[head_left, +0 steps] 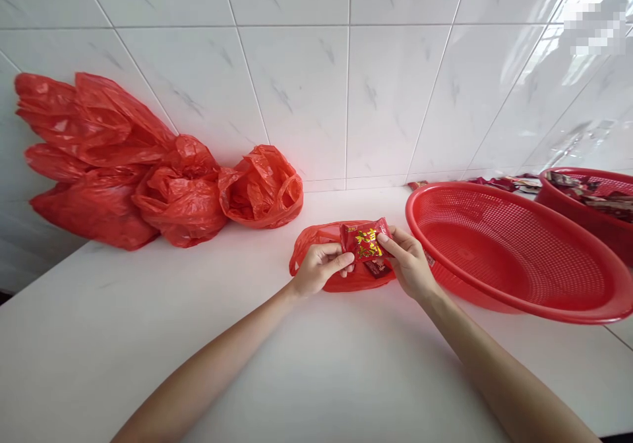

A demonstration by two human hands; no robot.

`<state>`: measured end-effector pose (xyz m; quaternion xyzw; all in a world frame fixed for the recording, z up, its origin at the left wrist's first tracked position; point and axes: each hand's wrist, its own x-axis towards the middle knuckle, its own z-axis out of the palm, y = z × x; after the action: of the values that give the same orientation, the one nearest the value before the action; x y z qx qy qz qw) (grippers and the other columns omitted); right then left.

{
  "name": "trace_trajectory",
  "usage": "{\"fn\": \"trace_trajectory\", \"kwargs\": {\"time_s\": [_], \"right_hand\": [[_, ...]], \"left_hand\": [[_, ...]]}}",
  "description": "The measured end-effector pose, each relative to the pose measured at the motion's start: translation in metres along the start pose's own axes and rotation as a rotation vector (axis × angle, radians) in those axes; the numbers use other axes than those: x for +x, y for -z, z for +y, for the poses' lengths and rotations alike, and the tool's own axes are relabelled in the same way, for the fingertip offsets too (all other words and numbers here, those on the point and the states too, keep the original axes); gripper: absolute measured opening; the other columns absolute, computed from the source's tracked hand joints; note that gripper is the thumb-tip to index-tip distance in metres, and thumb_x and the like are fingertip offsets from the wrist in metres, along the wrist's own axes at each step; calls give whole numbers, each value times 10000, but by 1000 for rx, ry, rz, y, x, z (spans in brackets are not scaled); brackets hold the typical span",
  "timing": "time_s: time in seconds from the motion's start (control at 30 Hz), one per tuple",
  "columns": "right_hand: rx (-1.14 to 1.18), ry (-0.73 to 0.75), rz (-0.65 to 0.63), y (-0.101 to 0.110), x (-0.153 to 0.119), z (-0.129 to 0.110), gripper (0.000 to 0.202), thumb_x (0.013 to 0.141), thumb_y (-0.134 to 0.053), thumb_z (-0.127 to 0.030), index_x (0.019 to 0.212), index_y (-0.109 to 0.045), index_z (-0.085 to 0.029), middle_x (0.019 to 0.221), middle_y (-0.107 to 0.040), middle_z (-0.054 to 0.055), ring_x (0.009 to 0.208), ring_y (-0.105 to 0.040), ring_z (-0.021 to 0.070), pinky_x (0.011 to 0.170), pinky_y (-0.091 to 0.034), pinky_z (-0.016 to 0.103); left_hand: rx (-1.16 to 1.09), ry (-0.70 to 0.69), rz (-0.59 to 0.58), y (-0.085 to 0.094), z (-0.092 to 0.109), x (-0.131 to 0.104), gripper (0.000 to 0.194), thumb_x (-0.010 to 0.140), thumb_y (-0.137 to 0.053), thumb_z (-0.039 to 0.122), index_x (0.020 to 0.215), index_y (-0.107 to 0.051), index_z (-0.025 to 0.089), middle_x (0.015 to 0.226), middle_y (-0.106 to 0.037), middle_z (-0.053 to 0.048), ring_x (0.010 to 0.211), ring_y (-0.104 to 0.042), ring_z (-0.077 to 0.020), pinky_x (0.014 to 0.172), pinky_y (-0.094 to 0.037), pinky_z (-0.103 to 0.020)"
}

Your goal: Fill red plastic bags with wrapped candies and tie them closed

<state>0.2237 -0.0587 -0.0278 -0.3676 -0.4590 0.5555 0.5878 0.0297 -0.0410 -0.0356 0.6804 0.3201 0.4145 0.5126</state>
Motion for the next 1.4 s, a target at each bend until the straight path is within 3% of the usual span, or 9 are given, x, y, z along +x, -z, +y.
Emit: {"fn": "trace_trajectory", "kwargs": {"time_s": [0.2,0.37,0.87,1.0,1.13,1.3,1.4], "right_hand": [[20,13,-10,1,1,2,316,724,-820,-518,828,-717,-237,802,-731,13,727,-667,187,700,-555,311],[22,-6,14,1,0,2,336,706,-837,-518,800,-715,-219,699,-658,-13,583,-549,124,539,-484,240],[15,10,-4,4,1,6,317,753,-812,-493,821,-704,-203,680,-597,-28,523,-407,81,453,-328,211],[32,19,-14,4,1,7,282,770,-807,-472,834,-716,-212,661,-600,-26,560,-486,106,518,-430,227],[64,25,-35,3,0,5,258,780,-806,-451,876,-735,-223,780,-690,8,696,-615,153,663,-535,269],[29,46,-44,3,0,5,258,792,-794,-454,887,-731,-222,810,-714,16,707,-626,161,646,-529,270],[-4,62,-65,5,0,7,229,827,-767,-440,910,-728,-230,809,-705,11,699,-617,160,658,-521,281]], "left_hand": [[-11,-1,0,0,0,0,410,847,-690,521,638,-652,170,629,-654,-19,572,-578,-128,612,-499,-267],[-13,-12,5,1,-1,0,424,852,-686,525,635,-639,164,624,-652,-19,573,-582,-127,612,-501,-265],[-21,-36,25,-2,-1,-3,405,859,-685,484,619,-616,164,611,-632,-15,577,-576,-125,610,-510,-262],[-13,-46,20,-3,-1,-3,407,860,-682,487,621,-623,162,619,-637,-19,570,-569,-123,603,-503,-263],[4,-50,19,-3,-2,-4,414,860,-678,495,617,-629,163,618,-638,-24,570,-570,-128,599,-504,-267],[24,-62,31,-2,-3,-4,353,855,-687,464,670,-673,164,652,-653,-26,610,-593,-142,621,-521,-273],[-5,-53,85,-2,-3,-3,288,839,-704,463,825,-731,177,765,-706,-38,709,-648,-180,682,-558,-305]]}}
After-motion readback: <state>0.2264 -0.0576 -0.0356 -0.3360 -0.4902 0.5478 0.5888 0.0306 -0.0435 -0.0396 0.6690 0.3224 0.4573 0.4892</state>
